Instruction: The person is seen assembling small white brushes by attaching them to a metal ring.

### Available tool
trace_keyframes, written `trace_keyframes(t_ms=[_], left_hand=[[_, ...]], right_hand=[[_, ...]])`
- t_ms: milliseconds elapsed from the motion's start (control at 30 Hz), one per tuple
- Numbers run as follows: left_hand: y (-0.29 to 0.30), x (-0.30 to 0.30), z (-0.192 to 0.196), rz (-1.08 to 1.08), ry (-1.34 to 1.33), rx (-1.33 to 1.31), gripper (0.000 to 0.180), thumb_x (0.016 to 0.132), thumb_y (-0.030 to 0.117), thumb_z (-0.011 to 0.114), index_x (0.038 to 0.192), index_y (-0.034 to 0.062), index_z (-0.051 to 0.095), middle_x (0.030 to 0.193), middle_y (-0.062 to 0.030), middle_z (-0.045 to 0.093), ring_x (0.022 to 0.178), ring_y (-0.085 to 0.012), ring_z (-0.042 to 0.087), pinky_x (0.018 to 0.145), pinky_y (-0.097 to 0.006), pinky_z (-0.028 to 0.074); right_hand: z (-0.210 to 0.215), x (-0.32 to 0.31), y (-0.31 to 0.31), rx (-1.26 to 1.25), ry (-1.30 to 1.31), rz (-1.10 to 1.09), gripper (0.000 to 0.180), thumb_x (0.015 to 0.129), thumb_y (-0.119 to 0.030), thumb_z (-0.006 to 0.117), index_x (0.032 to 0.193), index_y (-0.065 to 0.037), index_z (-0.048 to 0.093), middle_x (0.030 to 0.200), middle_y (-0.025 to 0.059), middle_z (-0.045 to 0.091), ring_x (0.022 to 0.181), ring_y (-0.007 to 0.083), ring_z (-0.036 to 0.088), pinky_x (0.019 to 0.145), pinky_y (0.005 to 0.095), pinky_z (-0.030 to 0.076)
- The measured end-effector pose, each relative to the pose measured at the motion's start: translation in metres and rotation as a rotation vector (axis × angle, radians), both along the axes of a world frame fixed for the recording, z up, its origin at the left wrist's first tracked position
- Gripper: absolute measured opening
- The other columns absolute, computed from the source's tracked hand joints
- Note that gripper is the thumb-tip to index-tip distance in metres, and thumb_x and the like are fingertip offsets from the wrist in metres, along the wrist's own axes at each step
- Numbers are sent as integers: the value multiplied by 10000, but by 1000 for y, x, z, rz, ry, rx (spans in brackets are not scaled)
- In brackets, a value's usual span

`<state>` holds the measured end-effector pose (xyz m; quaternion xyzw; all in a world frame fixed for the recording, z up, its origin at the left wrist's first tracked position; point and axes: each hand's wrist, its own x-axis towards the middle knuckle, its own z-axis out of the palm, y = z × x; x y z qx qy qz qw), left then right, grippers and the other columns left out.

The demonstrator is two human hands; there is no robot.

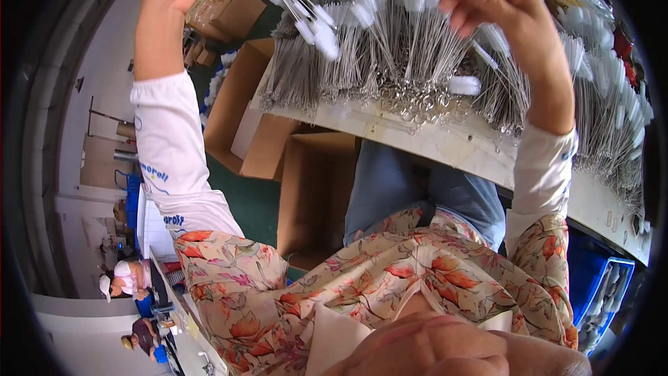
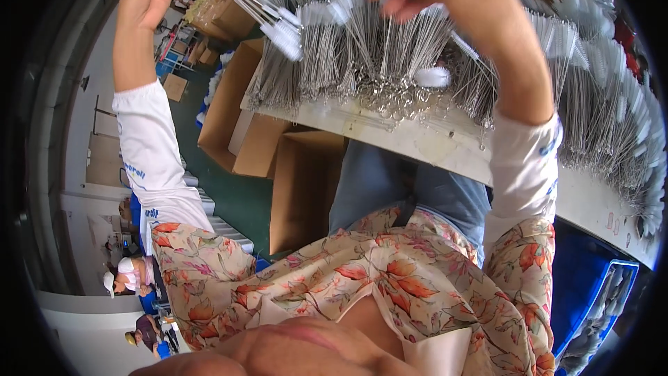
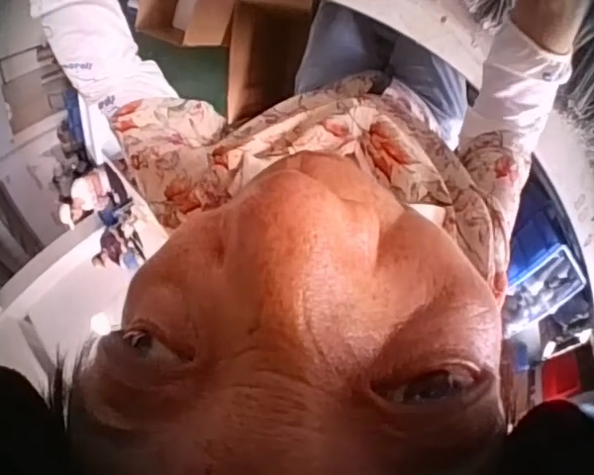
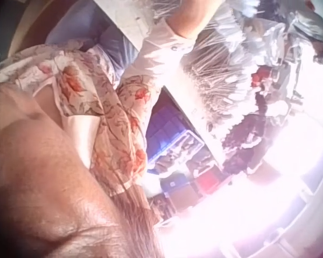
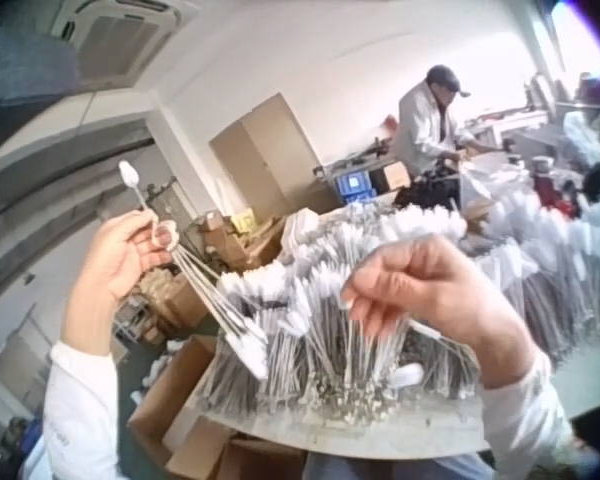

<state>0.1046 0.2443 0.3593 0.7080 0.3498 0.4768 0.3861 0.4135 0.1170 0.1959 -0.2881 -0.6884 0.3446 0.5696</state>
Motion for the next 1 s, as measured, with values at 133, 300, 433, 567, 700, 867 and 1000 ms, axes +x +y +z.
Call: trace_keyframes(t_ms=[133,300,433,567,700,867,1000], left_hand=[[-74,-8,-54,-6,-3,15,191,887,153,540,904,-32,583,879,-124,610,722,-171,572,731,-298,502],[-169,-35,-168,35,-114,-143,154,893,75,467,978,-35,534,731,-99,544,608,-156,520,689,-348,526],[-226,-60,-266,260,-294,-399,164,882,61,483,1016,-20,533,747,-57,531,618,-92,458,636,-289,470],[-260,-59,-335,376,-641,-460,109,878,32,521,985,25,541,827,-50,565,602,-64,418,587,-241,396],[-276,-50,-358,492,-471,-562,146,838,76,629,944,13,553,773,-21,542,471,-52,400,412,-178,305],[-279,-53,-371,468,-395,-655,122,831,100,653,842,-12,607,634,7,513,463,-52,405,418,-185,327],[-279,-51,-376,449,-482,-654,141,841,110,647,854,-29,630,619,5,513,457,-46,382,407,-195,336]], right_hand=[[-41,-110,-32,-502,265,745,551,878,-443,560,1098,62,569,979,155,633,848,212,631,766,306,522],[-130,-195,-21,-1017,885,1104,577,903,-478,485,1201,16,494,1135,140,576,1036,238,576,919,400,463],[-165,-220,-36,-1140,866,943,267,917,-231,539,1122,-63,571,1030,59,639,989,187,590,859,385,484],[-196,-236,-47,-1022,625,911,239,905,-229,568,1024,-34,638,924,58,657,888,159,607,774,331,510],[-203,-235,-54,-783,257,757,284,900,-264,584,1014,-17,664,923,64,670,844,118,600,763,265,480],[-217,-235,-53,-751,97,850,300,896,-264,591,1064,-22,651,882,41,647,786,108,592,722,248,482],[-215,-231,-52,-789,116,824,291,886,-242,605,1057,-11,652,888,48,651,767,103,590,690,236,483]])
